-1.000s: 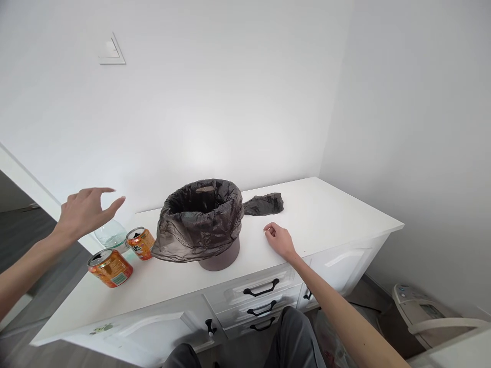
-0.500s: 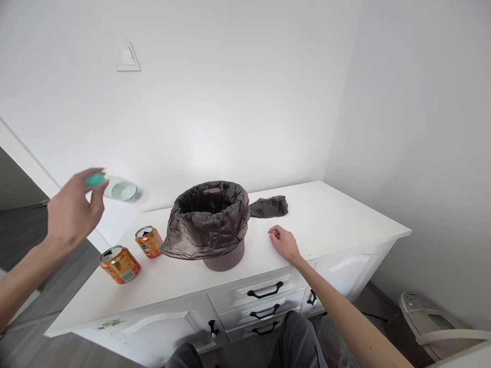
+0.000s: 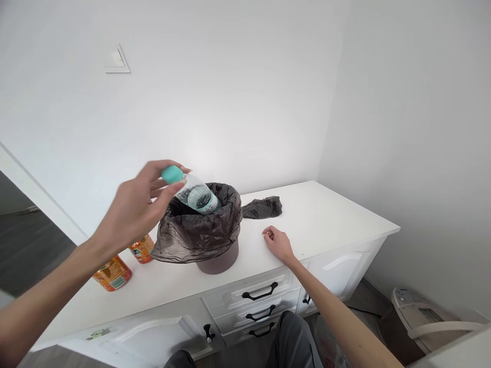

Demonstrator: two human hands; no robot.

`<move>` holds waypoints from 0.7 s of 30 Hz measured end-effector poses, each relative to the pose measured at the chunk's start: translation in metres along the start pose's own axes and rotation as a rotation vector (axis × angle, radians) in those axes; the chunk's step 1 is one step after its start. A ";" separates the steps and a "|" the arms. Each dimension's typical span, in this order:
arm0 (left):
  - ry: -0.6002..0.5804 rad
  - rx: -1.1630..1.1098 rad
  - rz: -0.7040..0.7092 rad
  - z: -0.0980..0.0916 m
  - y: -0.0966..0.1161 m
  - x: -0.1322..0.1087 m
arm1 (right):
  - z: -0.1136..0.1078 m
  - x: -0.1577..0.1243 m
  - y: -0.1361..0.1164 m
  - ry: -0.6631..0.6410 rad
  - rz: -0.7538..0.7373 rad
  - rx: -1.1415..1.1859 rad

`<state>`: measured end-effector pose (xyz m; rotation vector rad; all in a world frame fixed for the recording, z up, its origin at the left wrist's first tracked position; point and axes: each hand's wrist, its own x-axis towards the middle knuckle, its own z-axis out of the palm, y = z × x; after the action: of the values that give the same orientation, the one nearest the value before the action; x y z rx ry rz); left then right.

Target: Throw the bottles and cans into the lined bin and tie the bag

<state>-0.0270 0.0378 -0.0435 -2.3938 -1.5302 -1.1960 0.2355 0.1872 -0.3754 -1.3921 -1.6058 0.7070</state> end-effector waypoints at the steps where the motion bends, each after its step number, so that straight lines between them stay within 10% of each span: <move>1: -0.059 0.002 -0.001 0.005 -0.006 0.004 | 0.000 0.000 -0.001 0.000 0.001 0.003; 13: -0.431 -0.076 0.059 0.051 -0.048 0.014 | -0.002 0.001 -0.008 -0.006 0.020 0.028; 21: 0.188 0.109 -0.144 0.015 -0.096 -0.003 | -0.005 -0.005 -0.020 -0.002 0.025 0.017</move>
<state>-0.0947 0.0904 -0.0885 -2.0694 -1.6836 -1.2855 0.2299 0.1775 -0.3570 -1.4014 -1.5829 0.7361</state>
